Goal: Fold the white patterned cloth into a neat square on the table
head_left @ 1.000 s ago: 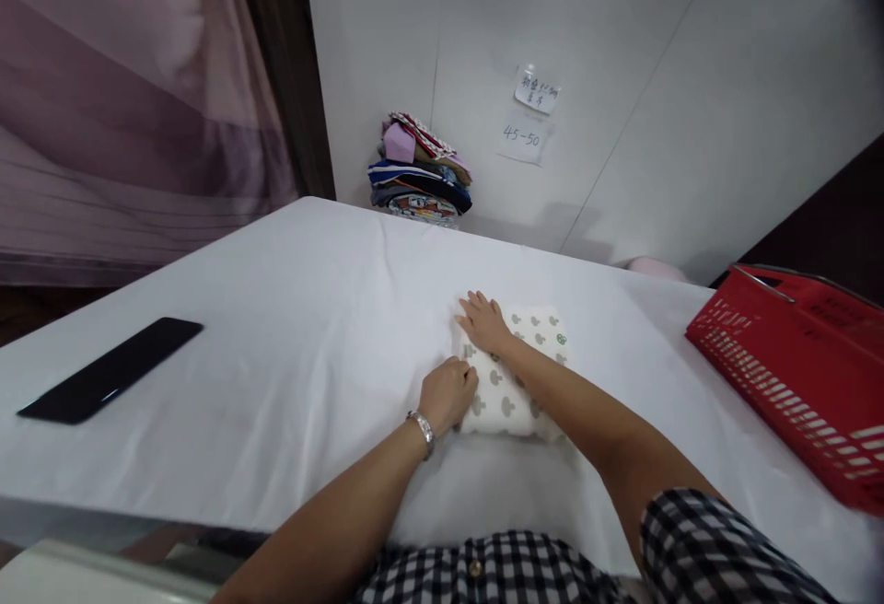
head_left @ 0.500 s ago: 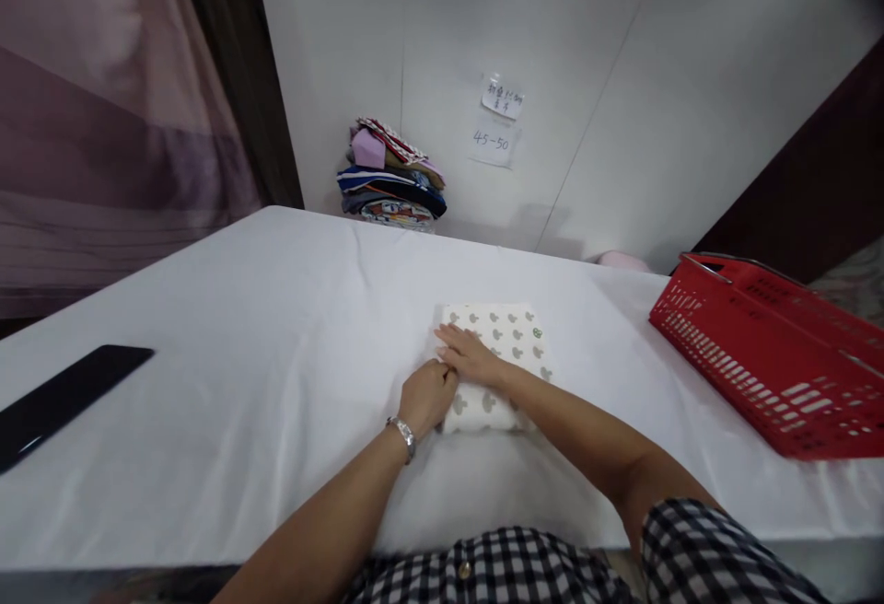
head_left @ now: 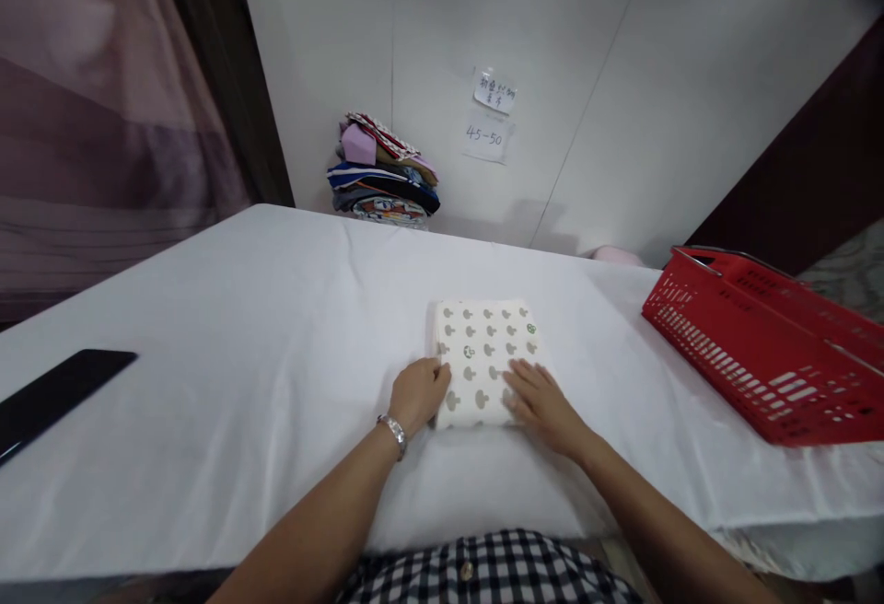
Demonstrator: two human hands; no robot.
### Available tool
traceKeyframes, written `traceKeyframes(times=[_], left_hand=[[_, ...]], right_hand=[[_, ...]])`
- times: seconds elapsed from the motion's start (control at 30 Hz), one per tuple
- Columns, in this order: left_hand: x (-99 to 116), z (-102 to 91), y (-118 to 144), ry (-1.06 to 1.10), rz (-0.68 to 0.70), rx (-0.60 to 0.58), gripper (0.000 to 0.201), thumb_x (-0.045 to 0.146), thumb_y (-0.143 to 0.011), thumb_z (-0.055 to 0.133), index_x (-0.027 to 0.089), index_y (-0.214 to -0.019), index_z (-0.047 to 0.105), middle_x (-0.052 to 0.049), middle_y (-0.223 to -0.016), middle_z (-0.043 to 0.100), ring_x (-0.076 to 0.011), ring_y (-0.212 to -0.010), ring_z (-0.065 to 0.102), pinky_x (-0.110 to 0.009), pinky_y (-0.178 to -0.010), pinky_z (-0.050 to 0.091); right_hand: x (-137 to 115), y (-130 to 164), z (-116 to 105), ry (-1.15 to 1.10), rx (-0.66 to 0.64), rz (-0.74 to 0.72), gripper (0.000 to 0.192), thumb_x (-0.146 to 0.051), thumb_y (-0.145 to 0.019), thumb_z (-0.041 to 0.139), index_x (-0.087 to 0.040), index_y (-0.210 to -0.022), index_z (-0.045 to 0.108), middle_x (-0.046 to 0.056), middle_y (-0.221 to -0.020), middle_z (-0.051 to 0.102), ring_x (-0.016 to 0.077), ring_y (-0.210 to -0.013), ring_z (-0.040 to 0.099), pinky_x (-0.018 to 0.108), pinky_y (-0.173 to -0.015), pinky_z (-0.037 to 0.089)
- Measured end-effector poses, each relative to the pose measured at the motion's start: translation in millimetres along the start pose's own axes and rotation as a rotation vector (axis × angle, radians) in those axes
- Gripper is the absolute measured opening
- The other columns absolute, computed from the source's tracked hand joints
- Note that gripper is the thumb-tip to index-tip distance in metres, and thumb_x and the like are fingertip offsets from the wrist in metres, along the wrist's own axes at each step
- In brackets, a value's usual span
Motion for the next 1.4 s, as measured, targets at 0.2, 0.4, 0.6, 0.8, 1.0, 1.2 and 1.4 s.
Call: traceKeyframes(times=[0.2,0.4,0.6,0.8,1.0,1.2,1.4], left_hand=[[-7.1,-6.2,-0.8,0.123,-0.090,0.033,0.025,0.038,-0.082,0.046,0.021,-0.063,0.046,0.001,-0.061,0.057,-0.0143,-0.059,0.052,-0.026,-0.054,0.033],[-4.9,1.1,1.3,0.252,-0.136,0.025,0.026,0.035,-0.081,0.045,0.020,-0.060,0.044,0.002,-0.059,0.055,-0.0134,-0.059,0.052,-0.025,-0.055,0.036],[37.8,57.0,24.5,0.575,-0.102,-0.386,0.027,0.041,-0.082,0.042,0.019,-0.067,0.049,0.000,-0.064,0.061,-0.0128,-0.052,0.057,-0.024,-0.050,0.042],[48.5,17.1,17.0,0.256,0.073,-0.099,0.026,0.037,-0.084,0.042,0.020,-0.069,0.054,0.000,-0.067,0.062,-0.0143,-0.064,0.057,-0.026,-0.059,0.041],[44.7,-8.4,-18.6,0.002,0.304,0.134,0.025,0.030,-0.087,0.043,0.020,-0.105,0.057,-0.007,-0.114,0.060,-0.0194,-0.110,0.049,-0.033,-0.095,0.035],[20.4,18.0,-40.9,-0.078,0.330,0.094,0.035,0.031,-0.091,0.034,0.022,-0.120,0.053,-0.004,-0.133,0.050,-0.0198,-0.128,0.034,-0.041,-0.106,0.022],[22.9,7.3,-43.5,-0.028,0.310,0.119,0.031,0.030,-0.091,0.036,0.026,-0.107,0.062,-0.002,-0.122,0.059,-0.0173,-0.119,0.044,-0.036,-0.102,0.029]], right_hand=[[70.4,22.0,-1.1,-0.333,0.297,0.378,0.054,-0.049,-0.083,0.049,-0.021,-0.129,0.048,0.011,-0.139,0.041,0.0268,-0.128,0.037,0.046,-0.102,0.036],[93.4,17.7,1.8,-0.705,0.322,0.522,0.069,-0.042,-0.069,0.065,-0.019,-0.131,0.044,0.011,-0.127,0.055,0.0264,-0.110,0.056,0.041,-0.090,0.048],[141.0,-6.5,-53.0,-0.488,0.628,0.488,0.057,-0.035,-0.067,0.060,-0.014,-0.121,0.054,0.013,-0.119,0.059,0.0283,-0.103,0.057,0.046,-0.085,0.048],[72.9,-3.5,-46.9,-0.278,0.527,0.174,0.037,-0.041,-0.081,0.049,-0.021,-0.110,0.062,0.010,-0.117,0.061,0.0250,-0.109,0.054,0.045,-0.096,0.041],[-35.2,26.2,7.6,-0.056,0.207,-0.242,0.046,-0.034,-0.088,0.046,-0.023,-0.132,0.043,0.010,-0.135,0.047,0.0262,-0.128,0.038,0.053,-0.106,0.027],[-49.5,39.3,31.4,0.136,0.200,-0.312,0.052,-0.023,-0.085,0.047,-0.017,-0.135,0.037,0.012,-0.142,0.037,0.0274,-0.132,0.031,0.056,-0.105,0.026],[-47.4,48.7,29.1,0.133,0.198,-0.321,0.053,-0.019,-0.084,0.047,-0.019,-0.136,0.036,0.011,-0.141,0.038,0.0260,-0.132,0.031,0.055,-0.105,0.029]])
Point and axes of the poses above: each hand's wrist, its own y-axis away from the middle knuckle, its own z-axis out of the palm, x = y × z, the point moved 6 cm from there along -y, towards the middle knuckle
